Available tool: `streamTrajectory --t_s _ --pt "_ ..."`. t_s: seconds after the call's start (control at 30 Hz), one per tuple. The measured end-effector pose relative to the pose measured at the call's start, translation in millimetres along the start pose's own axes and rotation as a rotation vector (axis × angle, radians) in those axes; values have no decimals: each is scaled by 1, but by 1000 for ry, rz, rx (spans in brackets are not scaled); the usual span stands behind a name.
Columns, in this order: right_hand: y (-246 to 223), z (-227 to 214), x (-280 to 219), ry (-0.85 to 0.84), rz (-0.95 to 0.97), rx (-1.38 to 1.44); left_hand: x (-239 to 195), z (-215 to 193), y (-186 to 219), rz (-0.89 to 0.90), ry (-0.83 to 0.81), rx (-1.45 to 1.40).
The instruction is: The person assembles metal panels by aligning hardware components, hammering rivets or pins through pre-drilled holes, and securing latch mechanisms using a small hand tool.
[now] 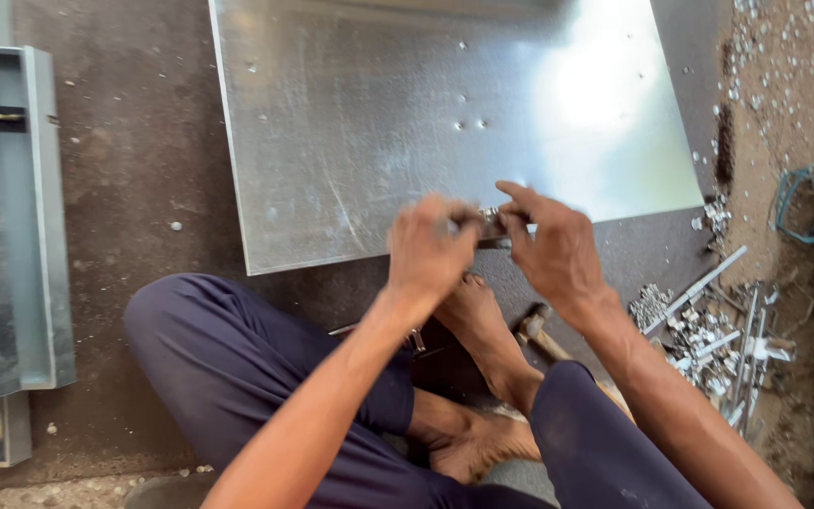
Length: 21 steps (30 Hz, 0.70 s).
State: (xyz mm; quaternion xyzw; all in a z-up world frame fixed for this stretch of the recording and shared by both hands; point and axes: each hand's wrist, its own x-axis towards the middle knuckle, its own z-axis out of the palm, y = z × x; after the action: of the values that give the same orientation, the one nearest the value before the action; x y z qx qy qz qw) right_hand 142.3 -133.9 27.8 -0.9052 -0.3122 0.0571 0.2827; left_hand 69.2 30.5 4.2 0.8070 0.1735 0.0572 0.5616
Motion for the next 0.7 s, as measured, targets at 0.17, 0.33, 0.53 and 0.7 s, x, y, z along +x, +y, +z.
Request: streamTrajectory --t_s 0.17,0.33,0.53,0.7 --pt "-3 14 -37 34 -337 -473 -82 -18 -57 -758 105 -1047" --pt "32 18 -29 169 -523 -297 -77 -91 -41 -475 436 -1325" --pt "58 -48 3 914 -365 162 -92 -73 151 406 -2 -796" --pt "30 -152 16 1082 -140 957 -78 18 193 -533 -739 -1211"
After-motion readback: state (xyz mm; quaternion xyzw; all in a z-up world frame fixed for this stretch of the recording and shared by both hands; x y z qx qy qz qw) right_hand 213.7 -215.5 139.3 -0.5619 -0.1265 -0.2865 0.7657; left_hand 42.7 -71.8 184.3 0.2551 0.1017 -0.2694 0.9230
